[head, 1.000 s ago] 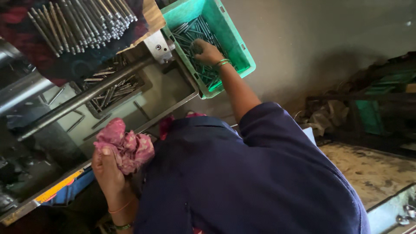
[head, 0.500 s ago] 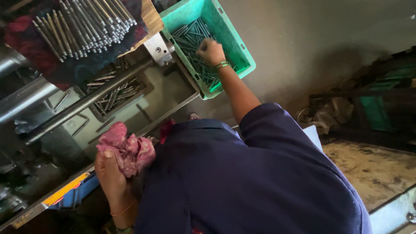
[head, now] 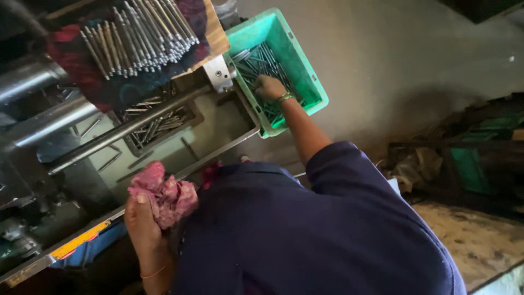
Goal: The person repeatedly picks up small metal rods from a green bin, wipes each one with a pink cloth, and places the cleaned rods into a metal tray. The person also occasionally wipes the machine surface with the cloth.
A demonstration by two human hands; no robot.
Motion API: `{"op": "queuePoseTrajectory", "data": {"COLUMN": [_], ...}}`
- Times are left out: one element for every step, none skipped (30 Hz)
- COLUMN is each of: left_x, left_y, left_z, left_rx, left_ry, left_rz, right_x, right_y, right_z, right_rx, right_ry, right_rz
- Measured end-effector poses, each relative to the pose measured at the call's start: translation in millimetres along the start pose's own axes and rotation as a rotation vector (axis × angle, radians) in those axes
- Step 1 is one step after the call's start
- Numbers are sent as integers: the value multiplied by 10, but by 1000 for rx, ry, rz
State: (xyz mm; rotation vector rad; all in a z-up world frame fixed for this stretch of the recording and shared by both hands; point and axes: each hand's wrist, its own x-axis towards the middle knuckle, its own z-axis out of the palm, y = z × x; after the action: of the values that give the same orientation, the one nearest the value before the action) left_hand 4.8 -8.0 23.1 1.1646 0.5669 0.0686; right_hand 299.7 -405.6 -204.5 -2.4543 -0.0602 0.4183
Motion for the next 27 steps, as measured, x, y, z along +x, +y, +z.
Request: {"op": "queuePoseTrajectory", "data": {"left_x": [-4,-12,-25,-33,-46,-52,-52,-51,-46,-32,-15,-6,21,60,75,82,91,93,95,92,98,100,97,98,103,114,129], "left_y": [43,71,89,91,84,71,57,36,14,-9,-32,-47,-58,-67,-72,-73,-74,-70,-56,-37,-12,13,32,46,59,69,72], "left_z": [32,58,72,83,83,74,58,40,19,-3,-22,-46,-64,-70,-77,-79,-70,-57,-47,-34,-18,-3,10,19,17,3,-18], "left_rx": [-23,-46,-68,-80,-90,-100,-124,-149,-174,-147,-120,-93,-76,-59,-40,-46,-52,-58,-55,-53,-49,-41,-35,-28,-4,20,42], "left_ry": [-38,-75,-112,-118,-124,-130,-131,-132,-129,-104,-77,-50,-77,-103,-130,-127,-125,-123,-138,-152,-169,-146,-123,-101,-137,-173,-207], "left_rz": [25,50,72,91,109,127,104,82,62,42,21,-1,24,49,72,73,73,73,80,88,96,58,20,-19,31,80,131], "right_x": [-4,-1,-7,-9,-17,-25,-35,-45,-43,-32,-26,-26,-8,7,-1,13,25,23,22,15,1,-15,-36,-58,-87,-115,-139], "right_y": [-32,-69,-104,-133,-154,-164,-173,-179,-191,-205,-208,-205,-206,-202,-182,-177,-173,-163,-168,-175,-170,-174,-187,-206,-233,-274,-331], "right_z": [30,47,70,83,90,82,81,81,85,94,103,115,123,128,129,141,149,151,155,153,137,126,118,100,78,48,1], "right_rx": [5,-26,-56,-86,-72,-58,-43,-62,-80,-98,-107,-116,-126,-94,-62,-30,-62,-94,-125,-123,-121,-118,-95,-71,-47,-56,-65], "right_ry": [-17,9,31,53,54,55,56,62,68,73,82,90,102,88,73,58,85,111,139,111,85,60,65,70,76,100,124], "right_rz": [13,-61,-133,-205,-221,-237,-252,-216,-185,-154,-173,-193,-212,-195,-175,-155,-252,-349,-445,-409,-372,-335,-323,-310,-297,-189,-83]}}
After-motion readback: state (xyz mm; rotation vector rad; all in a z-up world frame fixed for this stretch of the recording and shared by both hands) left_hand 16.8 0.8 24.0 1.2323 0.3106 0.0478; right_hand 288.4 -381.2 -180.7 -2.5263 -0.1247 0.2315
